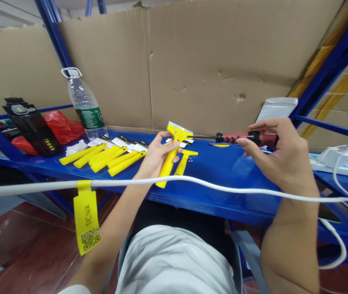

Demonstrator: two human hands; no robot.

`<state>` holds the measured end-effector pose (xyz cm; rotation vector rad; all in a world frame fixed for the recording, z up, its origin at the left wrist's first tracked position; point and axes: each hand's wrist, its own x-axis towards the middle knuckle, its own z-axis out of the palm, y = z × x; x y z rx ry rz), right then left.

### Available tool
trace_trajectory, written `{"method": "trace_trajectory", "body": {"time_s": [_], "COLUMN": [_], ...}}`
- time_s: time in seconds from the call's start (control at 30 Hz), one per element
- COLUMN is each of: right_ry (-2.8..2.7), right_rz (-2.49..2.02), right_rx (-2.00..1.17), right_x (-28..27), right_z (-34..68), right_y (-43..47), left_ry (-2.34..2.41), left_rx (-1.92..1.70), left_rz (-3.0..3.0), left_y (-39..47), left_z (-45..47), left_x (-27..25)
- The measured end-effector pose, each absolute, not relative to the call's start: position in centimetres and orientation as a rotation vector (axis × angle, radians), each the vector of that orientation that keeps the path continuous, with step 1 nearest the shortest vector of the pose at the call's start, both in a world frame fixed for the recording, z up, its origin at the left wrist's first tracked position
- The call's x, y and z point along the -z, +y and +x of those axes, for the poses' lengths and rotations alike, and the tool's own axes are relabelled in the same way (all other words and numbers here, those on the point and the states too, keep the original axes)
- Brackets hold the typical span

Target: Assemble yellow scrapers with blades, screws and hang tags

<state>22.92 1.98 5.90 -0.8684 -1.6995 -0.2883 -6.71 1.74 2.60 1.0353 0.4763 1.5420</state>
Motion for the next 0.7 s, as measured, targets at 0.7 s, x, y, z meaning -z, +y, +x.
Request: {"method": "trace_trajectory", "body": {"time_s": [0.7], "right_ry": [-1.754], "right_rz": [-0.764], "right_rx": [0.221], "right_x": [-6.0], "right_z": [22.6], "right_y": [1.2], "left_ry": [0.480], "left_rx": [-1.526], "left_rz": [1.060], "left_y": [1.8], "left_z": [-6.8], "left_x": [-2.4]}}
